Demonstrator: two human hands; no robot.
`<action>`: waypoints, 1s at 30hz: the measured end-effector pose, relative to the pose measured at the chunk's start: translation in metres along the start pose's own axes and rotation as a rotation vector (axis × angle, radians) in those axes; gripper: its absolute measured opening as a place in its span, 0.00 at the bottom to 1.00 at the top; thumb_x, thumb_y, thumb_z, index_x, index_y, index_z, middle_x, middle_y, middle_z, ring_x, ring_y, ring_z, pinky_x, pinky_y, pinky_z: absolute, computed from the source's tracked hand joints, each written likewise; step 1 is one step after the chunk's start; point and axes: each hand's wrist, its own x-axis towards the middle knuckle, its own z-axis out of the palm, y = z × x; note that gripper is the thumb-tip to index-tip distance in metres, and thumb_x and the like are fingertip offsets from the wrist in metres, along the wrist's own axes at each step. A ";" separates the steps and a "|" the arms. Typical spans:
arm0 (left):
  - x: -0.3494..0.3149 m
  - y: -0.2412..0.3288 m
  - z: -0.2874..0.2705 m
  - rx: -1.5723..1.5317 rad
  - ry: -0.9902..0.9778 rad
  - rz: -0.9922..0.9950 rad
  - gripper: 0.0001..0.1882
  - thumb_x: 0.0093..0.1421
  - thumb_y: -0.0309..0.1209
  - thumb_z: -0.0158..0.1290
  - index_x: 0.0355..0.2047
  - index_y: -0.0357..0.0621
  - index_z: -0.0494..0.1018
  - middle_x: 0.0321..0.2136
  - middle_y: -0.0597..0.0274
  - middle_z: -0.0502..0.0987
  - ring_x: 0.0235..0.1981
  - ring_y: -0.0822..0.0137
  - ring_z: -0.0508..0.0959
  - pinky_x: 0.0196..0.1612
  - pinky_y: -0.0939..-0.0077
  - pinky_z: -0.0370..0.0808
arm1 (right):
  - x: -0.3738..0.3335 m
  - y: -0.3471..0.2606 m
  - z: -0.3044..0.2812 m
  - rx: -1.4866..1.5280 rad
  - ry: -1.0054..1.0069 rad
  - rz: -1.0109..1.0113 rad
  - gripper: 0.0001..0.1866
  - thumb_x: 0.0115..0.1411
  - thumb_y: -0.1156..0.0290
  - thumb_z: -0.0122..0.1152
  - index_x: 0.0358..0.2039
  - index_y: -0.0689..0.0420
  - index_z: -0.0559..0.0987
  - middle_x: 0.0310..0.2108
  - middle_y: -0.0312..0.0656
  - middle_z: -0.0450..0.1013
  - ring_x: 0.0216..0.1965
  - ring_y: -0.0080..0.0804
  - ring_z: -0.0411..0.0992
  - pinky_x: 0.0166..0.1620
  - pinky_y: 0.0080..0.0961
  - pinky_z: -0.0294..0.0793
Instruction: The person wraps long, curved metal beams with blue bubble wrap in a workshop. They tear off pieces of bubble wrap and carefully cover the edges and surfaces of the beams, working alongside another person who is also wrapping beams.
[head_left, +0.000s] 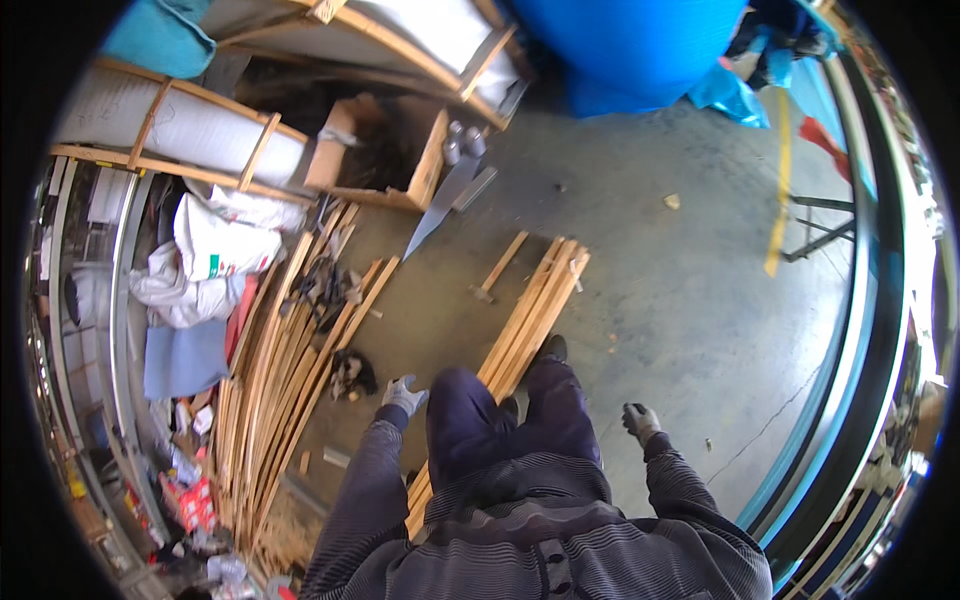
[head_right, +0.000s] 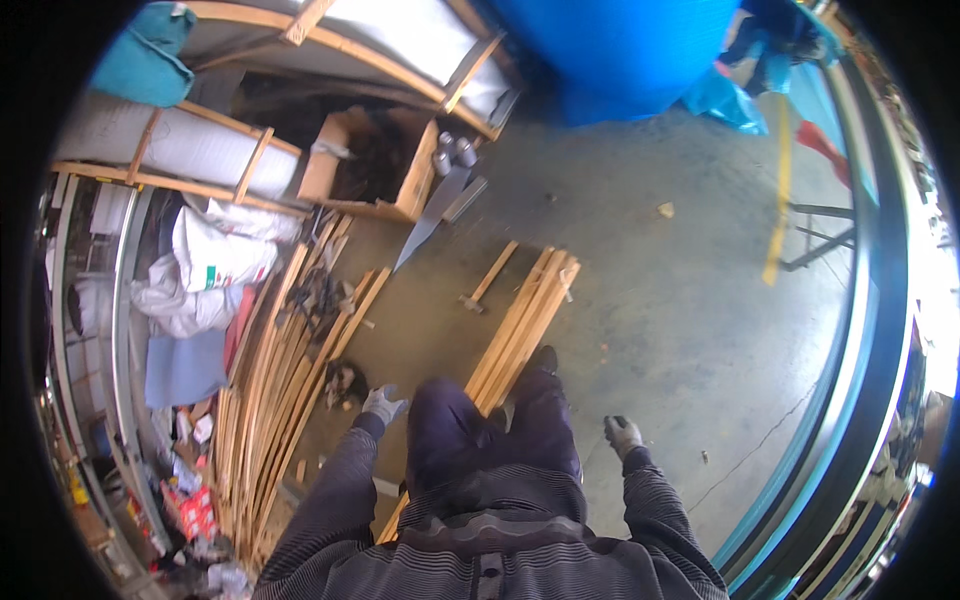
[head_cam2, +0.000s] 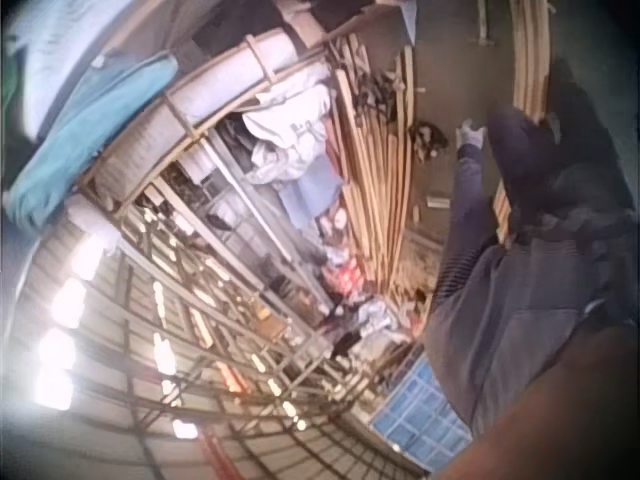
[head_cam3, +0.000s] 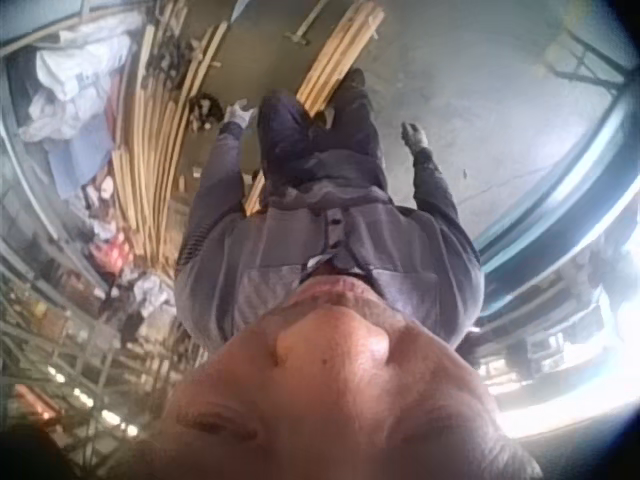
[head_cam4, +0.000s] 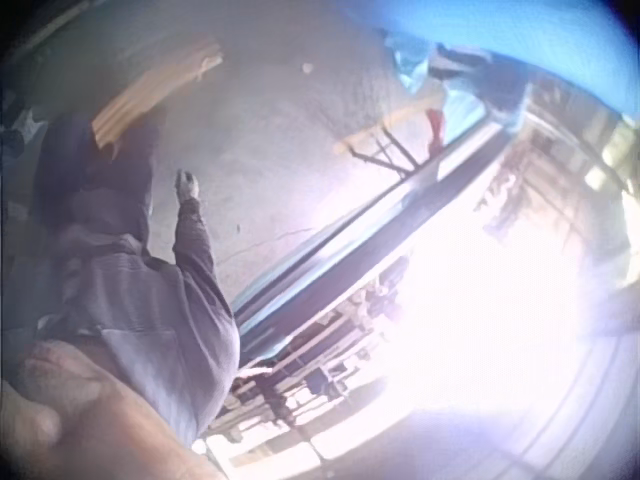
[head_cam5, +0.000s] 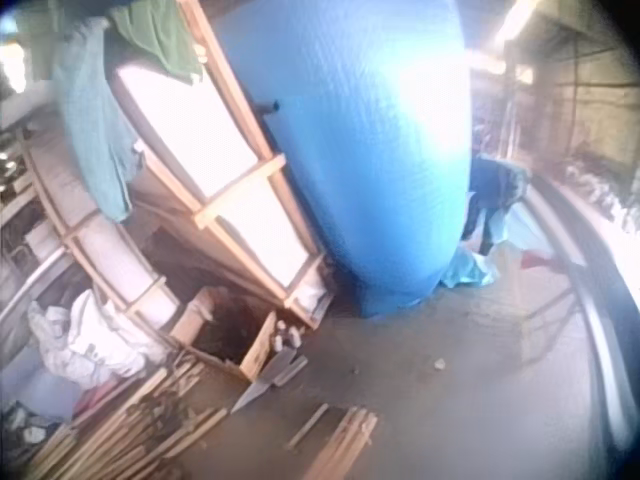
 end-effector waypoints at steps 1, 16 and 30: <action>0.009 -0.003 -0.011 0.057 -0.041 -0.084 0.36 0.51 0.49 0.66 0.56 0.43 0.74 0.58 0.39 0.71 0.62 0.44 0.67 0.65 0.59 0.66 | 0.007 -0.013 0.003 0.094 -0.006 -0.003 0.16 0.66 0.56 0.59 0.44 0.55 0.79 0.29 0.35 0.76 0.30 0.24 0.74 0.30 0.22 0.71; 0.623 -0.067 0.033 0.384 -0.055 0.038 0.33 0.47 0.42 0.71 0.54 0.52 0.76 0.61 0.42 0.68 0.62 0.49 0.68 0.62 0.57 0.69 | -0.033 0.225 0.284 0.311 0.367 0.667 0.16 0.66 0.62 0.59 0.39 0.64 0.80 0.30 0.46 0.78 0.34 0.39 0.78 0.37 0.32 0.77; 0.598 -0.012 0.156 -0.417 -0.231 -0.062 0.19 0.55 0.37 0.65 0.42 0.40 0.74 0.32 0.61 0.79 0.31 0.65 0.78 0.34 0.63 0.77 | -0.020 0.177 0.335 0.109 0.412 0.667 0.17 0.65 0.63 0.61 0.44 0.66 0.79 0.35 0.49 0.79 0.39 0.40 0.77 0.45 0.32 0.76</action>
